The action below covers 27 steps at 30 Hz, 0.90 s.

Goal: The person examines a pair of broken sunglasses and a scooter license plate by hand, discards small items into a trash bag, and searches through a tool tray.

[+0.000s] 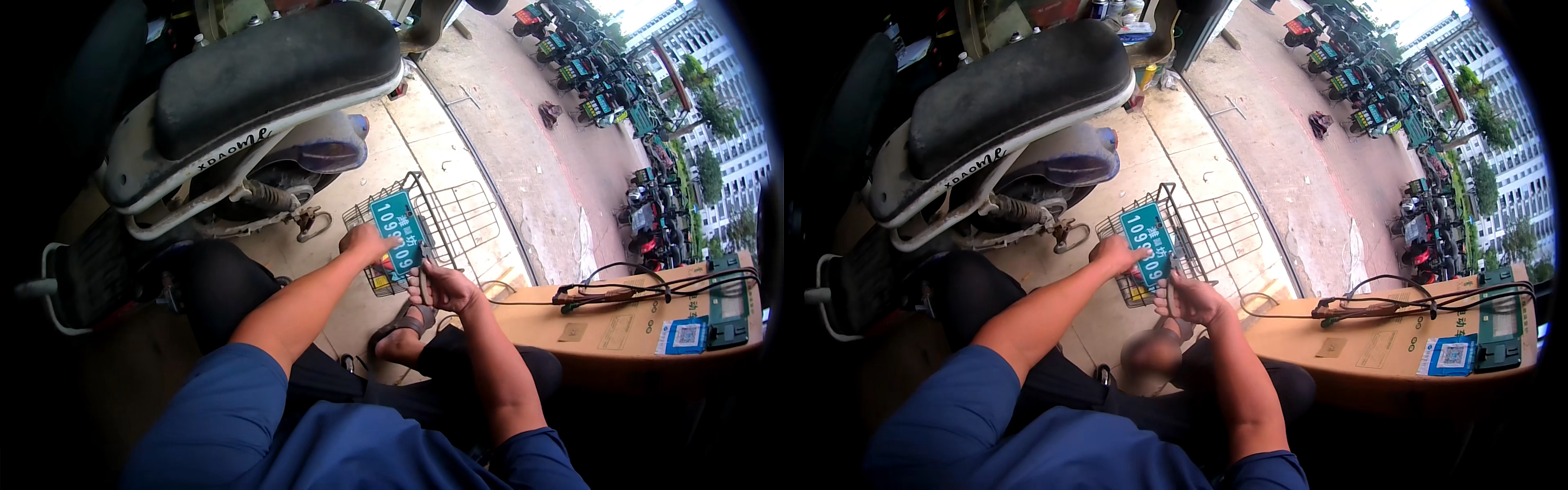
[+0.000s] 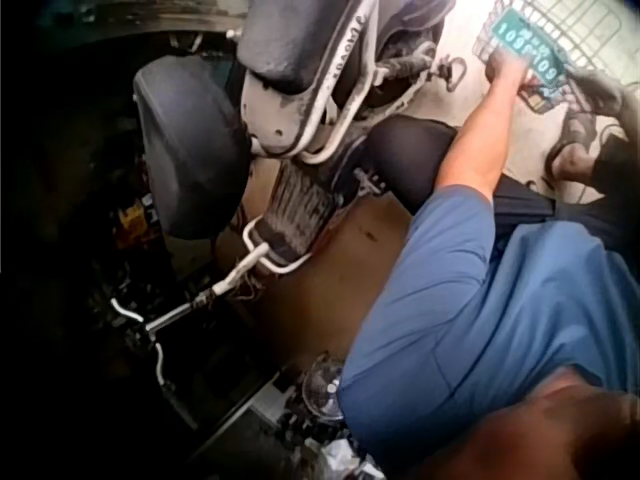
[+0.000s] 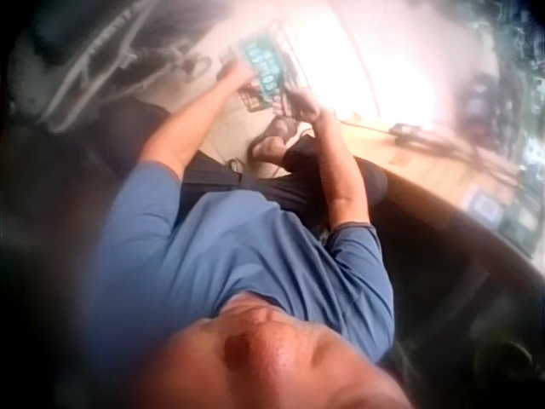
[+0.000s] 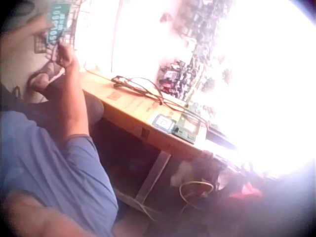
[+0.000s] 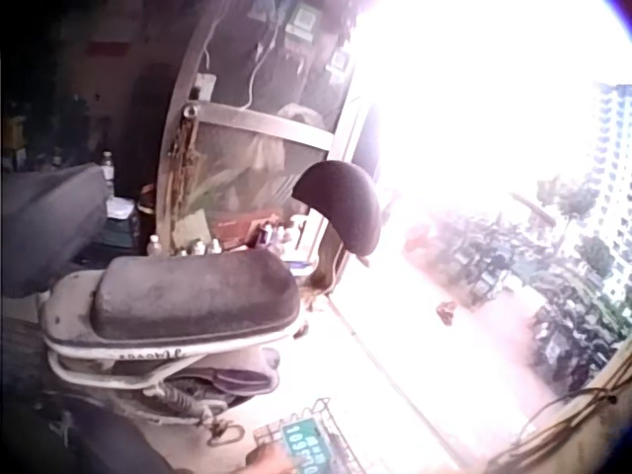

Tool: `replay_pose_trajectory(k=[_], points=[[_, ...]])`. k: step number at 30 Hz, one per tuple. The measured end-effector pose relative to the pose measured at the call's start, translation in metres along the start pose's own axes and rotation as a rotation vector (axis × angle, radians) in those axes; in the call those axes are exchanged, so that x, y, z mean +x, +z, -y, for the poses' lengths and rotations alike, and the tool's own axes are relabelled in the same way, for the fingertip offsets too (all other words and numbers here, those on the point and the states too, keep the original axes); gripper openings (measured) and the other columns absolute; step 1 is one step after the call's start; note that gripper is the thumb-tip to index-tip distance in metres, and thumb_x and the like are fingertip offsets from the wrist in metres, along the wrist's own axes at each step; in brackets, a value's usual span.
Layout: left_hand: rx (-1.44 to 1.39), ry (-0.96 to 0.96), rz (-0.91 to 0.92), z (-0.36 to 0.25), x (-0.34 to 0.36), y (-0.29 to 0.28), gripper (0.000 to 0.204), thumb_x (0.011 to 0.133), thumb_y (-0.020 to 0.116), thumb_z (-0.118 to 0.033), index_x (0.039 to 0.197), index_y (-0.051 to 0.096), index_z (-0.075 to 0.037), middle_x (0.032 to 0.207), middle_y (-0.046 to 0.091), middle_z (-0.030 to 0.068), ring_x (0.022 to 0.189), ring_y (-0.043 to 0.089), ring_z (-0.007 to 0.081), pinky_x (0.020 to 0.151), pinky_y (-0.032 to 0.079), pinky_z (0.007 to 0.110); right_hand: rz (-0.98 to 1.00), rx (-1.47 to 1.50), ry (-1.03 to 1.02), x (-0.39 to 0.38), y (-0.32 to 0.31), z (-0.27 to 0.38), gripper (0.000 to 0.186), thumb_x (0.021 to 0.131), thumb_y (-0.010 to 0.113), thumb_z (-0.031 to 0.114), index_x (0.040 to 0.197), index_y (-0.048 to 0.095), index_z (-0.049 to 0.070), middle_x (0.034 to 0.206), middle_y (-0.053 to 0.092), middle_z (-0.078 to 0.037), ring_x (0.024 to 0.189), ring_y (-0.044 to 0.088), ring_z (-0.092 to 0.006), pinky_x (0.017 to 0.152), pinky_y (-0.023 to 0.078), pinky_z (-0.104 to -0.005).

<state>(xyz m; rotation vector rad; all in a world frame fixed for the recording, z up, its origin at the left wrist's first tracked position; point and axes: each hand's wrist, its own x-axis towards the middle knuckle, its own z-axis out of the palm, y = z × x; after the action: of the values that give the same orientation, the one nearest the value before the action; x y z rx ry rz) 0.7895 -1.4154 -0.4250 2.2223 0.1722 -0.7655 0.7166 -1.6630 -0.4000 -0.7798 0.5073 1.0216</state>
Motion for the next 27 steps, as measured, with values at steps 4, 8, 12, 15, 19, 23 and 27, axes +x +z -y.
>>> replay_pose_trajectory(k=[4, 8, 12, 15, 19, 23, 27], points=[[0.037, 0.005, -0.072, 0.003, 0.002, 0.003, 0.066, 0.074, 0.077, -0.068, 0.09, 0.078, -0.004, 0.089, 0.077, 0.0147, 0.087, 0.075, 0.0279, 0.078, 0.057, 0.041, -0.024, 0.101, 0.114, 0.001, 0.007, 0.005, 0.04, 0.107, 0.052, 0.042, 0.115, 0.057, 0.004, 0.082, 0.058, 0.0, 0.067, 0.055, -0.0128, 0.063, 0.052, -0.0267], [0.038, -0.012, -0.094, 0.005, 0.006, 0.009, 0.063, 0.075, 0.077, -0.068, 0.082, 0.078, -0.006, 0.081, 0.076, 0.0121, 0.082, 0.075, 0.0261, 0.074, 0.057, 0.04, -0.177, -0.039, 0.094, 0.002, 0.019, 0.006, 0.026, 0.106, 0.053, 0.036, 0.1, 0.056, 0.01, 0.081, 0.055, -0.002, 0.06, 0.047, -0.012, 0.054, 0.041, -0.0252], [0.04, -0.012, -0.07, 0.004, 0.008, 0.01, 0.061, 0.074, 0.077, -0.068, 0.079, 0.078, -0.007, 0.079, 0.076, 0.0098, 0.08, 0.074, 0.0246, 0.072, 0.057, 0.039, -0.228, -0.139, 0.027, 0.0, 0.02, 0.002, 0.027, 0.107, 0.053, 0.034, 0.108, 0.055, 0.007, 0.083, 0.056, -0.002, 0.061, 0.046, -0.0109, 0.055, 0.041, -0.025], [0.059, 0.008, -0.111, 0.006, 0.008, 0.01, 0.061, 0.074, 0.077, -0.068, 0.079, 0.078, -0.008, 0.077, 0.076, 0.0084, 0.079, 0.074, 0.0243, 0.071, 0.057, 0.039, -0.011, 0.037, 0.018, -0.011, 0.018, 0.006, 0.031, 0.107, 0.054, 0.036, 0.115, 0.056, 0.006, 0.088, 0.058, -0.002, 0.071, 0.053, -0.0112, 0.06, 0.043, -0.0241], [0.026, 0.007, -0.08, 0.009, 0.009, 0.007, 0.061, 0.073, 0.078, -0.068, 0.08, 0.078, -0.008, 0.078, 0.076, 0.0088, 0.08, 0.074, 0.0251, 0.073, 0.057, 0.04, -0.079, -0.029, -0.025, -0.018, 0.03, 0.007, 0.033, 0.106, 0.054, 0.038, 0.117, 0.058, 0.006, 0.091, 0.059, -0.001, 0.082, 0.057, -0.0107, 0.065, 0.045, -0.0228], [0.014, 0.021, -0.082, 0.005, 0.008, 0.009, 0.061, 0.074, 0.077, -0.068, 0.082, 0.078, -0.007, 0.079, 0.076, 0.0099, 0.081, 0.074, 0.0257, 0.075, 0.057, 0.04, -0.025, -0.049, 0.13, -0.014, 0.0, 0.018, 0.03, 0.107, 0.053, 0.037, 0.112, 0.059, 0.008, 0.092, 0.063, -0.003, 0.077, 0.06, -0.0112, 0.061, 0.047, -0.0248], [0.081, 0.018, -0.178, 0.005, 0.008, 0.017, 0.06, 0.076, 0.077, -0.066, 0.082, 0.078, -0.007, 0.076, 0.076, 0.0093, 0.08, 0.074, 0.0252, 0.075, 0.057, 0.039, -0.048, -0.228, 0.155, -0.001, -0.025, 0.02, 0.029, 0.107, 0.054, 0.035, 0.102, 0.06, 0.007, 0.078, 0.062, -0.003, 0.064, 0.059, -0.0123, 0.054, 0.045, -0.0282]])
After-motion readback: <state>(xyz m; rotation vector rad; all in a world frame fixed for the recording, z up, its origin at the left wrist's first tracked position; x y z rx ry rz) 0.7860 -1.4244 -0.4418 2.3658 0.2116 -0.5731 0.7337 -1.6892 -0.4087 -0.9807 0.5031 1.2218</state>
